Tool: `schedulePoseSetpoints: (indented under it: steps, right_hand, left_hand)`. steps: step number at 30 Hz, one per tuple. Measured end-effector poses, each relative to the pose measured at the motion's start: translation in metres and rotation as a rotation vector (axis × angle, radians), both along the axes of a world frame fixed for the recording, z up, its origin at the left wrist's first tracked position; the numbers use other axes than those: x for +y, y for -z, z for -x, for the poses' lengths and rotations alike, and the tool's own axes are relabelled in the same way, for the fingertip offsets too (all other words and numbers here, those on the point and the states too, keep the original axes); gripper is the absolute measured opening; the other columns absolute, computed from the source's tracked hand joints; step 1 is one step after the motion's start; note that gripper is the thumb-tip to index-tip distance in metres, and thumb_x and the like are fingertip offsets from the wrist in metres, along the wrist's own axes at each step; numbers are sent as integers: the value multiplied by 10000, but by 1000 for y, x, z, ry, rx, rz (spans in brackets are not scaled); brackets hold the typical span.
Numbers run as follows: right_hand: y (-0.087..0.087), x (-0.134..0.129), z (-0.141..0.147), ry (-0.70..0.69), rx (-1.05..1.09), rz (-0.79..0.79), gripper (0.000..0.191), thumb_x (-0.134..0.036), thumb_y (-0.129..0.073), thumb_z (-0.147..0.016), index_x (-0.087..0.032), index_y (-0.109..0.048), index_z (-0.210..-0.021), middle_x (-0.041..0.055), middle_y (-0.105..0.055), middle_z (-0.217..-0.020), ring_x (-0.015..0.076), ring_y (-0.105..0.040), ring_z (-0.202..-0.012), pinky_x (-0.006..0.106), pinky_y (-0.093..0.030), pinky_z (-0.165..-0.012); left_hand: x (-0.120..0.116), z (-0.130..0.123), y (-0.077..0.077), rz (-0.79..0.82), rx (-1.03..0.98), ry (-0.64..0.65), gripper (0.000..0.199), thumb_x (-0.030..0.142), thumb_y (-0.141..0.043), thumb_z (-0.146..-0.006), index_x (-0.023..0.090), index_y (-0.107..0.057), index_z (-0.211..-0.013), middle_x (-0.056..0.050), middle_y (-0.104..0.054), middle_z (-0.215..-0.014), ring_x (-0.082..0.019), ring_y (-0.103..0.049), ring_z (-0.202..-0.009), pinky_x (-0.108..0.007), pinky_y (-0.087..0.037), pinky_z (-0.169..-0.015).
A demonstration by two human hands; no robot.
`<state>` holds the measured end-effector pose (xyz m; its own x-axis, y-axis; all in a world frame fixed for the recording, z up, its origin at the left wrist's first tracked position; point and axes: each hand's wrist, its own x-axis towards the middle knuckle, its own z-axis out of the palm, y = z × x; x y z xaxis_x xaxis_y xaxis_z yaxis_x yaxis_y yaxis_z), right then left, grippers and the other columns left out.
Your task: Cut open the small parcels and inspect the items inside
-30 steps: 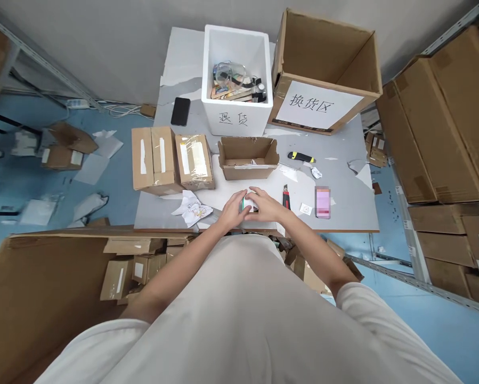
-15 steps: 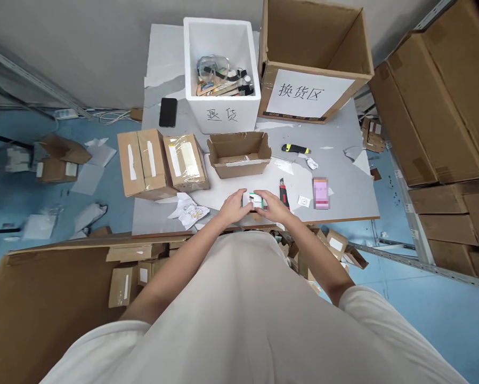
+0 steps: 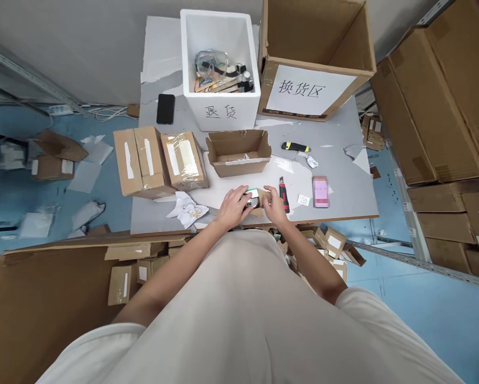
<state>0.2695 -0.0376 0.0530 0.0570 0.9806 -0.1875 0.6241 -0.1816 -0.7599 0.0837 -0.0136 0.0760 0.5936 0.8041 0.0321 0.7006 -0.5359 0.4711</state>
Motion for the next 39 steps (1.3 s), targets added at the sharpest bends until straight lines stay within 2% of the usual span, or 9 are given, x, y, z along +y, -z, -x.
schedulePoseSetpoints:
  steps: [5,9,14,19,22,26,34,36,39]
  right_hand:
    - [3,-4,-5,38,69,-29,267,-330,-345,-901,-217,-422,-1131,-9,-572,-709,182,-595,-605,341,-516,-666]
    - [4,-5,-6,44,135,-30,245,-382,-356,-907,-225,-469,-1058,13,-598,-791,167,-609,-658,344,-546,-702]
    - [6,-7,-10,-7,193,-18,335,-407,-353,-922,-207,-493,-1151,66,-646,-988,175,-647,-772,355,-570,-738]
    - [-13,-5,-11,-109,-213,-215,300,-277,-369,-926,-205,-602,-1101,123,-554,-1265,260,-504,-1197,457,-449,-973]
    - [-42,2,2,-323,-450,-246,288,-224,-387,-917,-200,-649,-1035,126,-599,-1181,275,-504,-1129,458,-401,-968]
    - [-72,14,33,-506,-697,-64,238,-285,-502,-875,-150,-664,-986,169,-665,-965,307,-502,-995,452,-386,-877]
    - [-57,34,60,-535,-937,109,644,-426,-677,-704,-65,-571,-1227,231,-611,-1174,378,-433,-1149,575,-114,-1074]
    - [-59,37,60,-561,-951,102,603,-348,-670,-691,-64,-575,-1214,238,-582,-1220,370,-459,-1125,571,-109,-1069]
    - [-74,36,57,-546,-909,68,481,-290,-635,-682,-95,-600,-1121,200,-641,-1092,343,-513,-1043,564,-151,-1026]
  left_hand:
    - [4,7,7,-54,-9,15,303,436,-528,-871,199,-627,-1032,-146,-556,-1239,-296,-412,-1313,-514,-284,-1097]
    - [4,9,7,-71,25,52,441,516,-535,-850,222,-589,-1175,-139,-474,-1390,-323,-346,-1365,-560,-161,-1130]
    - [7,14,4,51,49,50,875,642,-592,-745,220,-307,-1456,-153,-483,-1389,-309,-499,-1236,-540,-176,-1123]
    - [16,16,11,181,-7,6,1039,676,-664,-641,195,-264,-1471,-136,-561,-1286,-301,-544,-1164,-457,-316,-1070]
    - [18,14,20,218,-131,4,1067,651,-712,-601,154,-299,-1450,-145,-563,-1277,-292,-540,-1164,-392,-400,-1011]
    - [17,11,28,196,-213,-37,991,561,-741,-602,141,-357,-1414,-133,-585,-1232,-287,-551,-1132,-393,-414,-1000]
    - [11,9,30,161,-217,-56,960,478,-728,-584,140,-374,-1410,-126,-601,-1147,-295,-563,-1048,-400,-449,-922]
    - [11,8,29,162,-221,-73,960,493,-725,-579,142,-382,-1404,-128,-600,-1146,-300,-560,-1050,-406,-445,-922]
    - [13,7,27,168,-207,-90,927,468,-729,-573,153,-410,-1384,-125,-601,-1144,-310,-559,-1052,-413,-445,-905]
